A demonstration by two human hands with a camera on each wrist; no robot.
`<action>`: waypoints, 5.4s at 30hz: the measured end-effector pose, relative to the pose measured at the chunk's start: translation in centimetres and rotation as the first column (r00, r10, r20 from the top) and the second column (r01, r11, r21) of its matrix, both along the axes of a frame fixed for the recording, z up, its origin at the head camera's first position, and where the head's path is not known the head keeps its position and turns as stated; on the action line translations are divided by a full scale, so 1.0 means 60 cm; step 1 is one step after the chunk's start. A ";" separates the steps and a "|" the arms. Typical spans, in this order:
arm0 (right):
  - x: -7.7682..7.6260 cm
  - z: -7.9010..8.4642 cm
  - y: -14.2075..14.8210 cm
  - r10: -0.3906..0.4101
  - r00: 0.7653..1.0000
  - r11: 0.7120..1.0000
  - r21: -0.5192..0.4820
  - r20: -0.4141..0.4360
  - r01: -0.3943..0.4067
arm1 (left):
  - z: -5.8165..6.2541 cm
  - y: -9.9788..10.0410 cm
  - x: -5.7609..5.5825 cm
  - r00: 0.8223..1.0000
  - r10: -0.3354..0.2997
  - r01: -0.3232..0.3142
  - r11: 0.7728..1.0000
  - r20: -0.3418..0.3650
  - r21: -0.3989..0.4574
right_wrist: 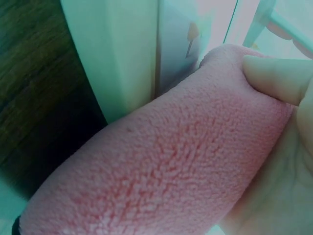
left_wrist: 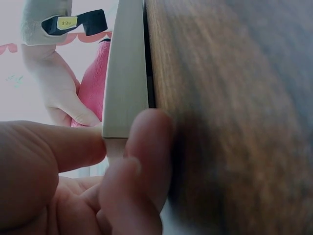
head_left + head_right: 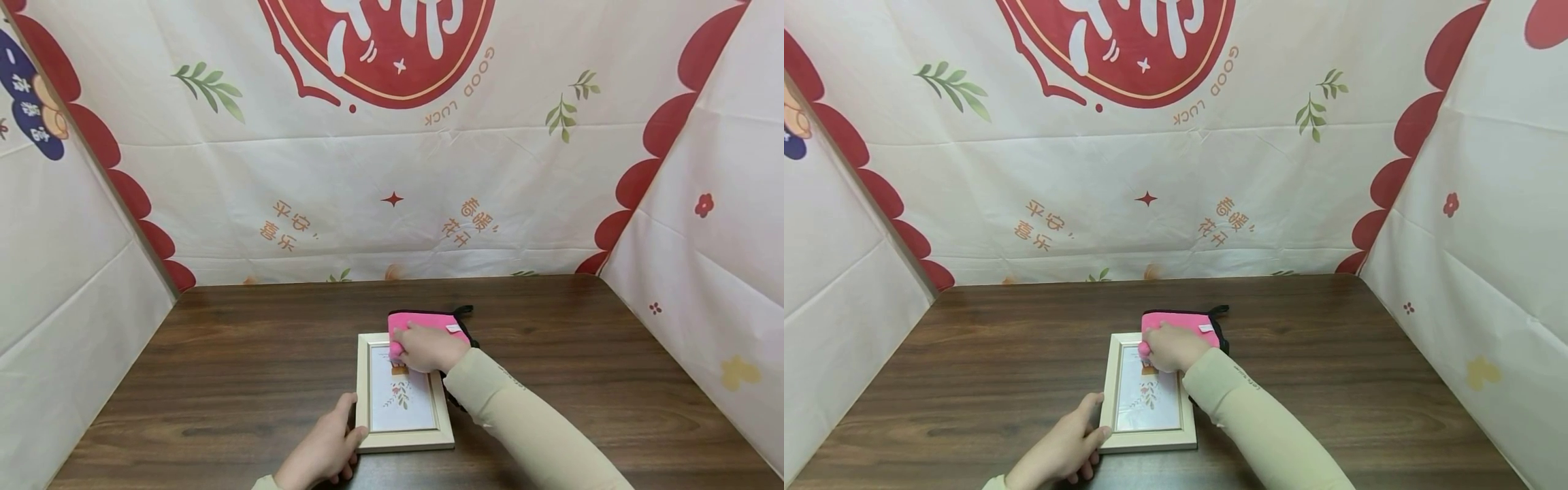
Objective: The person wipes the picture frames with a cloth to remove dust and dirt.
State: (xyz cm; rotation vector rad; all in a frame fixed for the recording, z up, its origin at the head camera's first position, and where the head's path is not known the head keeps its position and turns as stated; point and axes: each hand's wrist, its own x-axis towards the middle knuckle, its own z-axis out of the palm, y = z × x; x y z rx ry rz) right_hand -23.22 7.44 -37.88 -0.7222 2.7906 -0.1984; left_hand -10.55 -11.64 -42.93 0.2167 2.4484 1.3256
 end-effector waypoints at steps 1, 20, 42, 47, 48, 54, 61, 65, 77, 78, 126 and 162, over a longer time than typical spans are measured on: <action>0.000 0.000 -0.001 0.001 1.000 1.000 0.001 -0.001 -0.001 | 0.000 -0.001 0.000 1.000 0.001 -0.001 1.000 -0.001 0.001; -0.001 0.002 -0.022 -0.004 1.000 1.000 0.006 0.014 0.004 | 0.000 -0.002 -0.001 1.000 0.002 -0.002 1.000 0.016 -0.003; 0.003 0.004 -0.052 0.045 0.999 0.999 0.004 0.002 -0.045 | -0.002 -0.002 0.002 1.000 -0.007 0.007 1.000 -0.005 0.012; 0.002 0.002 -0.055 0.035 0.999 0.999 -0.016 0.022 -0.035 | -0.001 -0.002 0.001 1.000 -0.001 0.001 1.000 -0.006 0.009; 0.001 0.002 -0.055 0.035 0.999 0.999 -0.018 0.023 -0.034 | -0.001 -0.001 0.002 1.000 0.000 0.001 1.000 -0.008 0.009; 0.000 0.002 -0.059 0.038 0.999 0.999 -0.019 0.026 -0.037 | -0.002 -0.001 0.002 1.000 0.000 0.000 1.000 -0.017 0.009; 0.003 0.006 -0.062 0.024 0.999 0.999 -0.046 0.043 -0.022 | -0.002 -0.002 0.002 1.000 -0.002 0.002 1.000 -0.017 0.013; 0.002 0.006 -0.062 0.033 0.998 0.998 -0.060 0.045 -0.031 | -0.003 -0.001 0.003 1.000 -0.001 0.002 1.000 -0.021 0.013; -0.001 0.005 -0.066 0.062 0.996 0.995 -0.078 0.057 -0.057 | -0.004 -0.001 0.005 1.000 0.001 0.000 1.000 -0.022 0.020; -0.001 0.005 -0.067 0.068 0.996 0.995 -0.081 0.057 -0.063 | -0.004 -0.001 0.005 1.000 0.001 -0.001 1.000 -0.023 0.021; 0.006 0.000 -0.090 0.046 0.997 0.998 -0.047 0.066 -0.043 | -0.005 0.001 0.005 0.999 0.036 -0.036 0.999 -0.020 0.002; 0.033 -0.007 -0.092 0.094 0.995 0.996 0.011 -0.027 -0.094 | -0.011 0.000 0.007 0.998 0.036 -0.035 0.999 -0.042 0.032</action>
